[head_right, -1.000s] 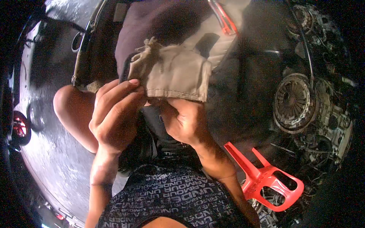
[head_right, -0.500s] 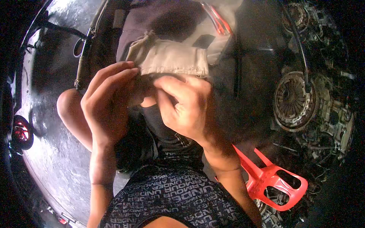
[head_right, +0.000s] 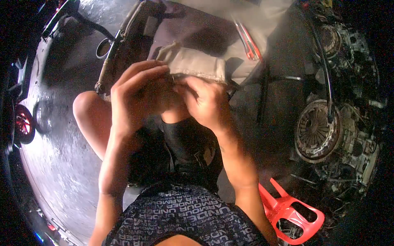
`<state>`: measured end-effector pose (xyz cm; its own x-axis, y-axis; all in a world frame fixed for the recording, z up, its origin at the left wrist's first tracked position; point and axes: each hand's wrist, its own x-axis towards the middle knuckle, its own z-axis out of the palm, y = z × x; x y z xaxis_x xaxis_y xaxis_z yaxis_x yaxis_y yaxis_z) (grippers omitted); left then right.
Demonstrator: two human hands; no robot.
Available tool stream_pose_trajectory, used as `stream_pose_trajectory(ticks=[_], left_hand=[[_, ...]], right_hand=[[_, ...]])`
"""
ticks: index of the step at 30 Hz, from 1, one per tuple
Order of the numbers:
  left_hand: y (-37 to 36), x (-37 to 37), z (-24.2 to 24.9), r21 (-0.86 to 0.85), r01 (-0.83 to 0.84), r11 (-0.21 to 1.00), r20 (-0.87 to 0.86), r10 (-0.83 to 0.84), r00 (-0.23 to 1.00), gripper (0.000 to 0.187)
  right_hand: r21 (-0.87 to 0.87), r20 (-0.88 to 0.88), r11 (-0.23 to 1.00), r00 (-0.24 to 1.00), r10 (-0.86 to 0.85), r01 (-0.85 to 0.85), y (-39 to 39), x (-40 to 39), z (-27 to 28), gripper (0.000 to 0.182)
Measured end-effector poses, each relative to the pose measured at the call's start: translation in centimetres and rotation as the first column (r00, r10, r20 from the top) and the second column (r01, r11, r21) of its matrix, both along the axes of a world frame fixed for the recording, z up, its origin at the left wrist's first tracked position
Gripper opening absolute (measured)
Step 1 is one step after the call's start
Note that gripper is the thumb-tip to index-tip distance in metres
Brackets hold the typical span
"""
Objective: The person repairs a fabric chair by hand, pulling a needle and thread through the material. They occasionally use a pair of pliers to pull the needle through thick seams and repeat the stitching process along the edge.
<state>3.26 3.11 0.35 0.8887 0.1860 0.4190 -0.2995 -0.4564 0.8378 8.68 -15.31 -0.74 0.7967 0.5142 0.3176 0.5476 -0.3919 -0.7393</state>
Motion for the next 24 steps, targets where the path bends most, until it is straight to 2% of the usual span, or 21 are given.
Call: stream_pose_trajectory(ticks=[4,5,7,11,14,16,17,20,21,24], left_hand=[[-0.1,-0.4,0.2,0.147,0.032,0.989,0.068,-0.042,0.997,0.029],[-0.1,-0.6,-0.1,0.163,0.040,0.986,0.087,-0.055,0.995,0.031],[-0.4,-0.8,-1.3,0.205,0.040,0.978,0.178,-0.077,0.981,0.036],[-0.4,-1.3,-1.8,0.282,0.060,0.958,0.282,-0.143,0.949,0.040],[-1.0,-1.6,-1.9,0.304,0.020,0.953,0.368,-0.137,0.920,0.040],[-1.3,-1.7,-2.4,0.310,0.019,0.950,0.396,-0.148,0.906,0.039],[-1.5,-1.8,-2.5,0.310,0.020,0.951,0.395,-0.148,0.907,0.039],[-2.2,-1.9,-2.2,0.302,0.038,0.952,0.395,-0.162,0.904,0.037],[-2.1,-2.1,-2.2,0.322,0.049,0.946,0.380,-0.177,0.908,0.036],[-2.0,-2.4,-2.7,0.339,0.080,0.937,0.325,-0.197,0.925,0.035]], right_hand=[[0.097,0.103,0.995,0.994,0.019,-0.029,-0.4,0.0,-1.6,0.014],[0.075,0.068,0.997,0.998,0.017,-0.022,-0.8,-0.2,-1.9,0.018],[0.028,0.129,1.000,0.992,-0.007,0.003,-1.0,-0.5,-2.2,0.021],[0.057,0.096,0.998,0.995,-0.030,0.025,-1.4,-1.7,-2.7,0.023],[0.276,-0.088,0.961,0.995,0.037,-0.011,-2.0,-2.5,-2.6,0.033],[0.605,-0.318,0.794,0.934,0.165,0.065,-1.9,-3.4,-1.7,0.043],[0.655,-0.355,0.754,0.902,0.247,0.051,-2.2,-3.4,-1.5,0.054],[0.638,-0.499,0.723,0.858,0.123,0.267,-1.5,-4.1,-1.9,0.053],[0.669,-0.537,0.666,0.834,0.128,0.329,-1.0,-4.4,-1.8,0.051],[0.586,-0.590,0.733,0.802,0.093,0.346,-1.8,-5.1,-3.0,0.049]])
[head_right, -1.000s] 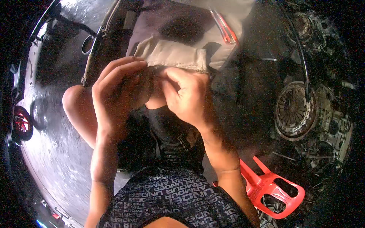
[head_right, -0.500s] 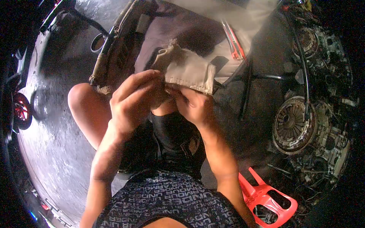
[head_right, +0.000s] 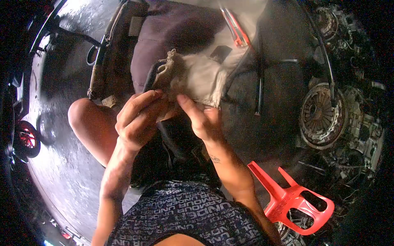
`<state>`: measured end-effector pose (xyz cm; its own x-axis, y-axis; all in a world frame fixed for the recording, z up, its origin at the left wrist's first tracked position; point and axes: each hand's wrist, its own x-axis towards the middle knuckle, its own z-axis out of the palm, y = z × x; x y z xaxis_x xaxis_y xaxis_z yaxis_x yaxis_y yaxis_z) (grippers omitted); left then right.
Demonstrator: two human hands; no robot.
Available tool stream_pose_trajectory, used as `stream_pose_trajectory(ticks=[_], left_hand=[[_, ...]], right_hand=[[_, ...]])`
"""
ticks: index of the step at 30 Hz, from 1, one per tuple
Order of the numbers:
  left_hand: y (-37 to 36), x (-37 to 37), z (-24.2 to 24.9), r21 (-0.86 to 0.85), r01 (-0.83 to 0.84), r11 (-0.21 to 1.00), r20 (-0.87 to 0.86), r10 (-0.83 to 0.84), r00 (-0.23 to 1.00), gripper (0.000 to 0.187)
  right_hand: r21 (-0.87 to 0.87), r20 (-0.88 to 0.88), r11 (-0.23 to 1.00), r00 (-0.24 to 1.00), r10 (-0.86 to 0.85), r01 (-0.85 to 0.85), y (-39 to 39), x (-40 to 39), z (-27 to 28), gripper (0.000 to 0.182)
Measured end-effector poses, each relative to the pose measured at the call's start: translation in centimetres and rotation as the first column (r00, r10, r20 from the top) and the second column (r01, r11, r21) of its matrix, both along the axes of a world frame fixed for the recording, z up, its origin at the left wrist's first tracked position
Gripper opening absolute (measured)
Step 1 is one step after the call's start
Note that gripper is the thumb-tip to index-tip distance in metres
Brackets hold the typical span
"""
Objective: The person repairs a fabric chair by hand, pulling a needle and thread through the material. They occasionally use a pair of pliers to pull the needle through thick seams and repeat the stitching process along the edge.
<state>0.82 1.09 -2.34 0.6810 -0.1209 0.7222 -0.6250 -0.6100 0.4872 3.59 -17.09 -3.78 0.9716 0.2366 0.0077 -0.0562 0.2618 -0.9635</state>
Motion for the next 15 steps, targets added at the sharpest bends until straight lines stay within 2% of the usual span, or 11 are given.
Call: stream_pose_trajectory(ticks=[1,4,5,7,10,12,15], left_hand=[[-0.1,-0.1,-0.2,0.000,0.001,1.000,-0.020,-0.001,1.000,0.034],[-0.2,-0.3,0.7,-0.003,0.013,1.000,-0.023,-0.013,1.000,0.033],[-0.3,-0.4,0.6,-0.009,-0.008,1.000,-0.038,0.008,0.999,0.032],[-0.4,-0.1,0.4,-0.021,-0.049,0.999,-0.051,0.048,0.998,0.030],[-0.2,0.0,1.7,-0.009,-0.070,0.998,-0.083,0.069,0.994,0.025],[-0.2,0.2,2.2,-0.046,-0.067,0.997,-0.098,0.062,0.993,0.024],[0.1,0.9,2.8,-0.063,-0.080,0.995,-0.123,0.072,0.990,0.024]], right_hand=[[0.068,0.040,0.998,0.999,-0.020,0.017,0.2,-0.2,-0.3,0.048],[0.090,0.037,0.994,0.997,-0.070,0.067,0.3,-0.6,-0.6,0.046],[0.065,0.047,0.997,0.998,-0.032,0.029,-0.1,-0.6,-0.6,0.048],[-0.005,0.084,0.999,0.996,0.037,-0.037,-0.5,-0.6,-0.7,0.046],[-0.371,0.292,0.928,0.946,0.142,-0.024,-0.7,0.2,1.4,0.031],[-0.483,0.272,0.876,0.950,0.156,-0.006,-0.3,-0.1,2.9,0.022],[-0.443,0.177,0.896,0.978,0.110,-0.021,0.2,0.1,3.7,0.012]])
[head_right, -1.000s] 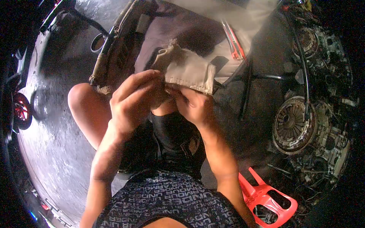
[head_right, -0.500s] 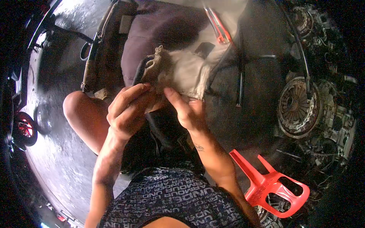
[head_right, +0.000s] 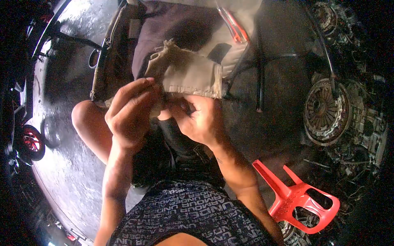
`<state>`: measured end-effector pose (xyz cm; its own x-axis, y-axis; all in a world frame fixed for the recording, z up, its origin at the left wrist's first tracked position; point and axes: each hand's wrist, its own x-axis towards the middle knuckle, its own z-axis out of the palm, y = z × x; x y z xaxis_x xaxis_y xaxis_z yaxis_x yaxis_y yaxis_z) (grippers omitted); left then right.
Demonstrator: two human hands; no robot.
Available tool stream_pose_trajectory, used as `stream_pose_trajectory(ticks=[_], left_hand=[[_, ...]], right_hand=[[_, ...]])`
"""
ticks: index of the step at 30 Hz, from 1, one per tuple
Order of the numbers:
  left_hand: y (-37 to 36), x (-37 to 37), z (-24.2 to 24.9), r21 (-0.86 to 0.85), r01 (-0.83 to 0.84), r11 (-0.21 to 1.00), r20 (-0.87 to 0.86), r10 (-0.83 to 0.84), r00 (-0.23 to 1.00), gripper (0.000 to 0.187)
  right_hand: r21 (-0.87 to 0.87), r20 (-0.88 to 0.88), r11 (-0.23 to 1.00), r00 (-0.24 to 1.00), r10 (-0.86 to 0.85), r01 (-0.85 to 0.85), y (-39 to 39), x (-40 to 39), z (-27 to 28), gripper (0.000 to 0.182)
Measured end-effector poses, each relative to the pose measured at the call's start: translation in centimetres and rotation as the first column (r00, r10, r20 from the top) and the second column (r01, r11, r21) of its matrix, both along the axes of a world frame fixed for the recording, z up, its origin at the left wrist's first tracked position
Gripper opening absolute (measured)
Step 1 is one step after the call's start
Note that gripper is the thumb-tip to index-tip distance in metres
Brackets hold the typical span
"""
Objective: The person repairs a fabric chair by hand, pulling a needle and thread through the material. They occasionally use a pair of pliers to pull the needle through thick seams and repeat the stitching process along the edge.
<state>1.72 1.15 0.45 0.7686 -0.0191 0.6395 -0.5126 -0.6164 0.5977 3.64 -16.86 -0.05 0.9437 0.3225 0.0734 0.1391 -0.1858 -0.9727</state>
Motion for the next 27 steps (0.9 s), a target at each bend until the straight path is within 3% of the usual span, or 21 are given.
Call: stream_pose_trajectory(ticks=[3,4,6,7,9,11,15,16,20,23,24,27], left_hand=[[0.6,0.7,0.6,-0.058,-0.034,0.998,-0.131,0.026,0.991,0.031],[0.9,0.9,0.9,-0.060,-0.042,0.997,-0.149,0.033,0.988,0.043],[1.0,0.9,0.8,-0.274,-0.077,0.959,-0.238,0.010,0.971,0.063],[0.4,0.4,-0.2,-0.471,-0.114,0.874,-0.299,-0.036,0.954,0.072],[0.2,-0.5,-1.0,-0.618,-0.186,0.764,-0.433,-0.133,0.892,0.084],[0.7,-1.1,-0.8,-0.560,-0.232,0.795,-0.592,-0.189,0.783,0.091],[1.7,-2.0,0.9,-0.695,-0.256,0.672,-0.625,-0.390,0.676,0.081],[1.6,-2.3,0.8,-0.717,-0.221,0.661,-0.577,-0.387,0.719,0.077],[2.6,-3.1,0.7,-0.695,-0.178,0.696,-0.650,-0.504,0.569,0.071],[2.1,-2.0,1.3,-0.758,-0.411,0.507,-0.652,-0.571,0.499,0.075],[2.2,-1.9,0.4,-0.800,-0.377,0.466,-0.599,-0.607,0.522,0.073],[2.5,-1.8,-0.3,-0.781,-0.268,0.564,-0.603,-0.573,0.555,0.053]], right_hand=[[0.117,-0.154,0.993,0.988,0.026,-0.008,0.4,0.7,0.9,0.010],[0.131,-0.172,0.991,0.984,0.040,-0.018,0.4,1.3,0.4,0.009],[0.131,-0.217,0.991,0.974,0.062,-0.034,0.5,2.1,0.5,0.009],[0.125,-0.254,0.992,0.965,0.066,-0.035,0.5,2.4,0.6,0.009],[0.112,-0.332,0.993,0.941,0.064,-0.029,0.7,2.9,1.0,0.009],[0.140,-0.367,0.990,0.928,0.069,-0.019,1.1,3.0,1.3,0.010],[0.189,-0.461,0.981,0.877,0.134,-0.051,1.2,2.3,2.5,0.011],[0.202,-0.484,0.977,0.861,0.157,-0.065,1.0,2.0,3.3,0.011],[0.189,-0.533,0.978,0.827,0.179,-0.089,0.5,1.2,4.2,0.012],[0.164,-0.513,0.979,0.837,0.191,-0.123,0.6,2.0,0.2,0.012],[0.190,-0.503,0.977,0.845,0.180,-0.095,0.7,1.8,-0.4,0.012],[0.182,-0.472,0.978,0.863,0.179,-0.103,0.6,1.5,-0.2,0.014]])
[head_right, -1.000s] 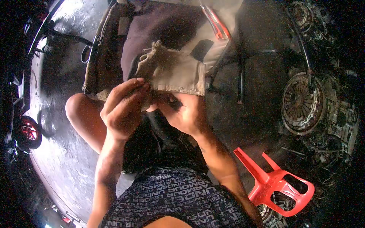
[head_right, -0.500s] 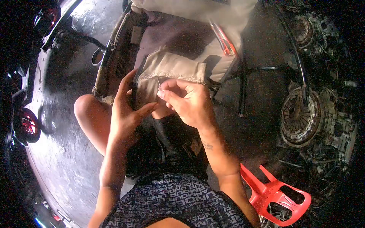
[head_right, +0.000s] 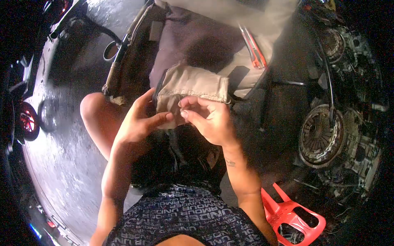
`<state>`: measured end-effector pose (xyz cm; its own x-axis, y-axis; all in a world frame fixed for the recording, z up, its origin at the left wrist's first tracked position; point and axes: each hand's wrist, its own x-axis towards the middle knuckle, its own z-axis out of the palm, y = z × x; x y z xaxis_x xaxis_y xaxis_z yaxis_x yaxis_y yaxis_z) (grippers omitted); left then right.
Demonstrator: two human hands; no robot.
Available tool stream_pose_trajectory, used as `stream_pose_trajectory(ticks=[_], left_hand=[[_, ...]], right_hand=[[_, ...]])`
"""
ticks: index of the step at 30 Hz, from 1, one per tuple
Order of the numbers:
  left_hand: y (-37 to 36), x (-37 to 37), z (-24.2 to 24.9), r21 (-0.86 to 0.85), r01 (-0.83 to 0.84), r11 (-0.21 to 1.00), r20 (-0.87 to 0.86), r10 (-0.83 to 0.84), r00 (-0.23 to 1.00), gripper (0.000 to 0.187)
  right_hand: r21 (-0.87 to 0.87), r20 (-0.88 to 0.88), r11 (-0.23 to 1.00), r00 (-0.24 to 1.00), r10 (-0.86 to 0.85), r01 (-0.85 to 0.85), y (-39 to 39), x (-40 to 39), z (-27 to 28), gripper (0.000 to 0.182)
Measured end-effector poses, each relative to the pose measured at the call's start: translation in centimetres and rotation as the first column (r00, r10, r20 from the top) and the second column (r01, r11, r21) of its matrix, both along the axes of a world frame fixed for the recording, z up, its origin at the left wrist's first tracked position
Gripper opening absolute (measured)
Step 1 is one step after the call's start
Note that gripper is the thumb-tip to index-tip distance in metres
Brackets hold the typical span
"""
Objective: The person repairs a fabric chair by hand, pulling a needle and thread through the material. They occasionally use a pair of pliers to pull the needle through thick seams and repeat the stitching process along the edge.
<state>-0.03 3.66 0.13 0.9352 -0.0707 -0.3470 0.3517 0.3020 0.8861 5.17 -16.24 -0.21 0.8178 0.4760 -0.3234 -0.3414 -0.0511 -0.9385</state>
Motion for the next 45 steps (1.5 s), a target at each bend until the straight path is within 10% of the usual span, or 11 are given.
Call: stream_pose_trajectory(ticks=[14,17,23,34,37,41,45], left_hand=[[1.1,1.2,-2.0,0.497,-0.035,0.867,0.236,-0.096,0.967,0.040],[1.3,1.2,-0.3,0.249,-0.046,0.967,0.109,0.019,0.994,0.042],[-0.6,1.4,0.9,0.352,-0.123,0.928,0.077,0.102,0.992,0.044],[-3.6,-0.1,-0.5,0.470,-0.266,0.842,0.292,0.136,0.947,0.022],[-3.8,-0.4,-0.4,0.464,-0.274,0.842,0.308,0.137,0.942,0.021],[-4.1,-0.9,-0.9,0.356,-0.289,0.889,0.296,0.187,0.937,0.018],[-3.9,-1.4,-1.8,0.208,-0.283,0.936,0.168,0.251,0.953,0.019]], right_hand=[[-0.374,0.618,0.922,0.768,0.169,0.097,0.5,1.0,-2.0,0.014],[-0.349,0.712,0.927,0.682,0.167,0.137,0.2,1.0,-2.5,0.016],[-0.317,0.867,0.913,0.468,0.169,0.258,0.4,0.5,-1.0,0.023],[-0.122,0.717,0.984,0.697,-0.003,0.130,-1.6,-1.6,-3.0,0.044],[0.382,0.389,0.903,0.852,-0.351,0.198,0.1,-2.7,-2.7,0.053],[0.019,0.370,0.982,0.912,-0.180,0.186,-1.6,-3.1,-3.5,0.043],[0.127,0.344,0.947,0.883,-0.321,0.295,0.1,-3.4,-2.9,0.039]])
